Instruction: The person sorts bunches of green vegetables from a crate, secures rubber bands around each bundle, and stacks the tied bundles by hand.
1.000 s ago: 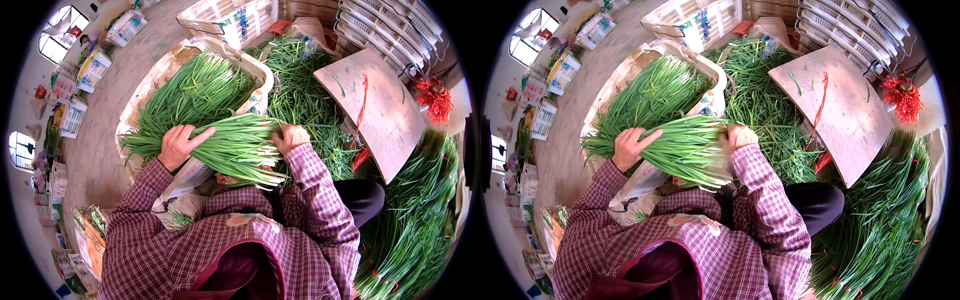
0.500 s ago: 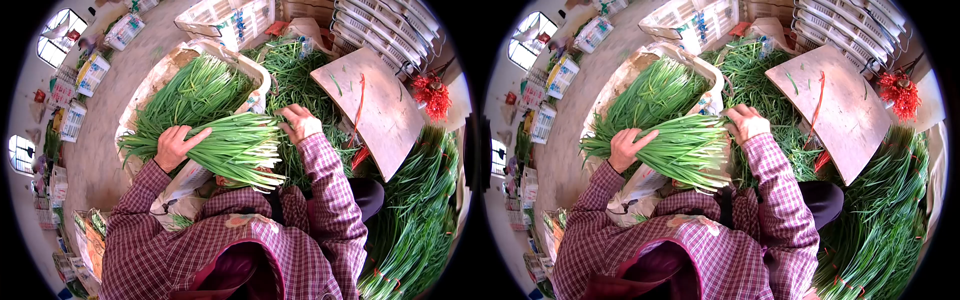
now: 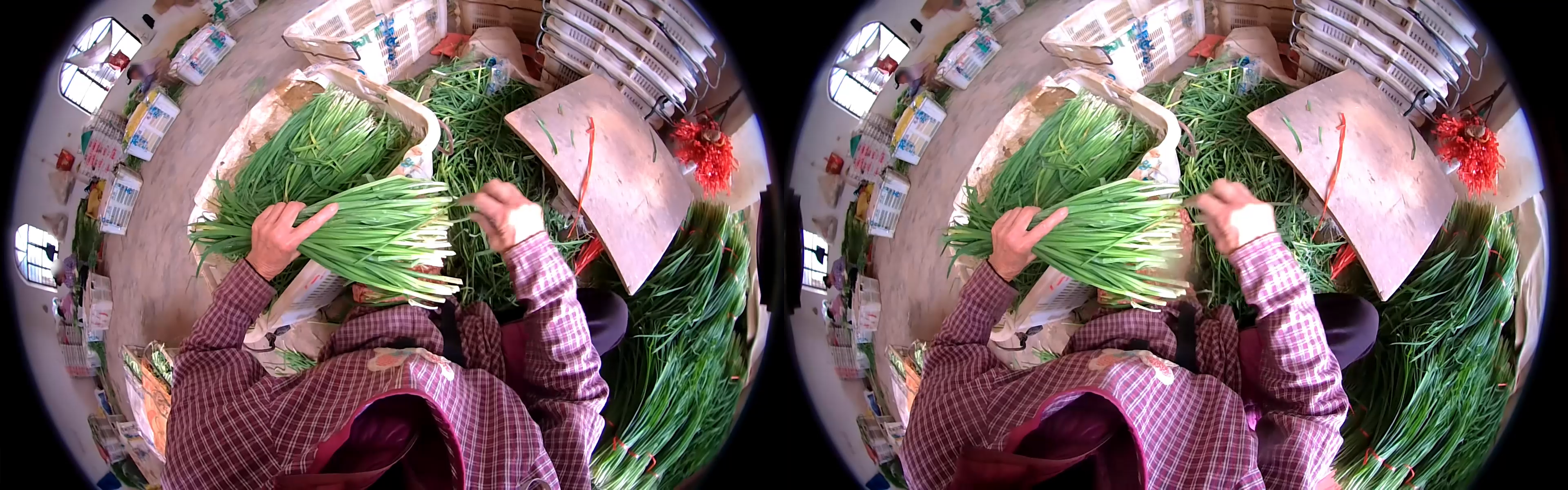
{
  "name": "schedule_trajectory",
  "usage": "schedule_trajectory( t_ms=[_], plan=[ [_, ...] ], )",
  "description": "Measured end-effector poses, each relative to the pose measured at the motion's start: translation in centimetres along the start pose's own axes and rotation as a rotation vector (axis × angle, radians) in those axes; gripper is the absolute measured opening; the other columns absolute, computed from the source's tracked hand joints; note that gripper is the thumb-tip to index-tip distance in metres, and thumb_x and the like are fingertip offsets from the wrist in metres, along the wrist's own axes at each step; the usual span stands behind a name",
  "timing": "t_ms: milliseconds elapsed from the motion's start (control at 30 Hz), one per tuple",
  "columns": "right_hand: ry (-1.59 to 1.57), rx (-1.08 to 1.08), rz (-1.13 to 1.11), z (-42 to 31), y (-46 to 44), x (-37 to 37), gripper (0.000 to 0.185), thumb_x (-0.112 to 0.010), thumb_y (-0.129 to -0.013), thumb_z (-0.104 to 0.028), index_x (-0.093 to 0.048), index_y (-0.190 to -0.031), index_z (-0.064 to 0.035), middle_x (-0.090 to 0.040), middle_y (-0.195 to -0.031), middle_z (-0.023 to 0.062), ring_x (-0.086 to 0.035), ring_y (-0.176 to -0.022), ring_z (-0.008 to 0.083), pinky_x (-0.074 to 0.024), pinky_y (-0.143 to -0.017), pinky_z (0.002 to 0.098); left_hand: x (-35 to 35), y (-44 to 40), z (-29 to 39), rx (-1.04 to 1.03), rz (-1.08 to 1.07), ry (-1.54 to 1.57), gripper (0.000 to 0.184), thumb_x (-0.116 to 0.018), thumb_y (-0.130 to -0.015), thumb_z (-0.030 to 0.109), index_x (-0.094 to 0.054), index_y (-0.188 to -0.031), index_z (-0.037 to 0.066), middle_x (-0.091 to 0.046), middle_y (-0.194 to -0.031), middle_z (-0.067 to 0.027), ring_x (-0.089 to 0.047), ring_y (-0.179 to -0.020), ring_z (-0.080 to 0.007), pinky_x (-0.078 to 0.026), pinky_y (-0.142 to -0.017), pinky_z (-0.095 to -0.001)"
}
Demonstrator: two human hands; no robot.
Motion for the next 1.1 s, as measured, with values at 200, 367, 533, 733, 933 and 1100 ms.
schedule_trajectory(
  t_ms=[200, 367, 533, 733, 933, 1100],
  plan=[
    [-0.030, 0.286, 0.049, -3.7, -0.6, -1.7, 0.023, -0.062, -0.071, -0.012, -0.062, -0.094, -0.0143, -0.055, -0.086, 0.0029, -0.059, -0.082, 0.0216, -0.0530, -0.060, 0.0341, 0.4, -0.2, 0.2, -0.048, 0.009, -0.022, 0.059, -0.073, -0.065, 0.020, -0.062, -0.123, 0.025, -0.057, -0.085, -0.0078, -0.056, -0.070, -0.0232, -0.046, -0.061, -0.0342],
    [0.048, 0.026, 0.038, 2.4, 1.7, -3.4, 0.005, -0.057, -0.085, -0.015, -0.060, -0.083, -0.0123, -0.056, -0.073, 0.0056, -0.061, -0.070, 0.0208, -0.0543, -0.048, 0.0325, 0.0, 0.1, -0.1, -0.017, 0.030, -0.054, 0.063, -0.062, -0.069, 0.008, -0.058, -0.127, 0.032, -0.052, -0.083, -0.0039, -0.052, -0.068, -0.0190, -0.045, -0.058, -0.0306],
    [0.680, -0.523, -0.446, 11.0, 6.9, -1.9, 0.013, -0.059, -0.088, -0.019, -0.064, -0.097, -0.0113, -0.066, -0.096, 0.0089, -0.065, -0.092, 0.0256, -0.0585, -0.070, 0.0391, 0.5, 0.7, -1.0, 0.032, 0.067, -0.039, 0.068, -0.064, -0.066, 0.003, -0.058, -0.128, 0.031, -0.052, -0.082, -0.0035, -0.052, -0.067, -0.0190, -0.045, -0.058, -0.0308],
    [-0.040, -0.270, 0.053, -0.1, 2.1, 1.2, 0.016, -0.072, -0.078, -0.020, -0.068, -0.091, -0.0121, -0.066, -0.087, 0.0088, -0.065, -0.087, 0.0235, -0.0570, -0.071, 0.0350, 0.3, 0.1, -0.9, 0.006, 0.048, -0.077, 0.070, -0.062, -0.065, 0.001, -0.057, -0.128, 0.032, -0.051, -0.081, -0.0032, -0.051, -0.066, -0.0187, -0.044, -0.057, -0.0306],
    [-0.056, -0.076, 0.131, -5.9, 0.6, 0.2, 0.017, -0.073, -0.076, -0.020, -0.071, -0.090, -0.0121, -0.056, -0.070, 0.0038, -0.061, -0.066, 0.0201, -0.0511, -0.058, 0.0312, 0.2, 0.0, -0.7, 0.012, 0.024, -0.092, 0.070, -0.059, -0.066, -0.002, -0.057, -0.128, 0.032, -0.051, -0.081, -0.0036, -0.051, -0.066, -0.0183, -0.044, -0.056, -0.0305],
    [-0.086, -0.165, 0.051, -6.7, -0.3, -0.1, 0.017, -0.070, -0.079, -0.026, -0.070, -0.086, -0.0102, -0.058, -0.072, 0.0062, -0.062, -0.066, 0.0243, -0.0512, -0.061, 0.0343, 0.6, -0.7, -0.2, 0.002, 0.061, -0.060, 0.070, -0.060, -0.067, -0.001, -0.057, -0.128, 0.032, -0.050, -0.081, -0.0036, -0.050, -0.066, -0.0184, -0.044, -0.057, -0.0307]
  ],
)
Point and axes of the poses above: each hand's wrist, its own y-axis away from the middle knuckle, its own x-axis out of the back of the hand, z = x × y, the point moved 6 cm from there along -y, towards the middle knuckle
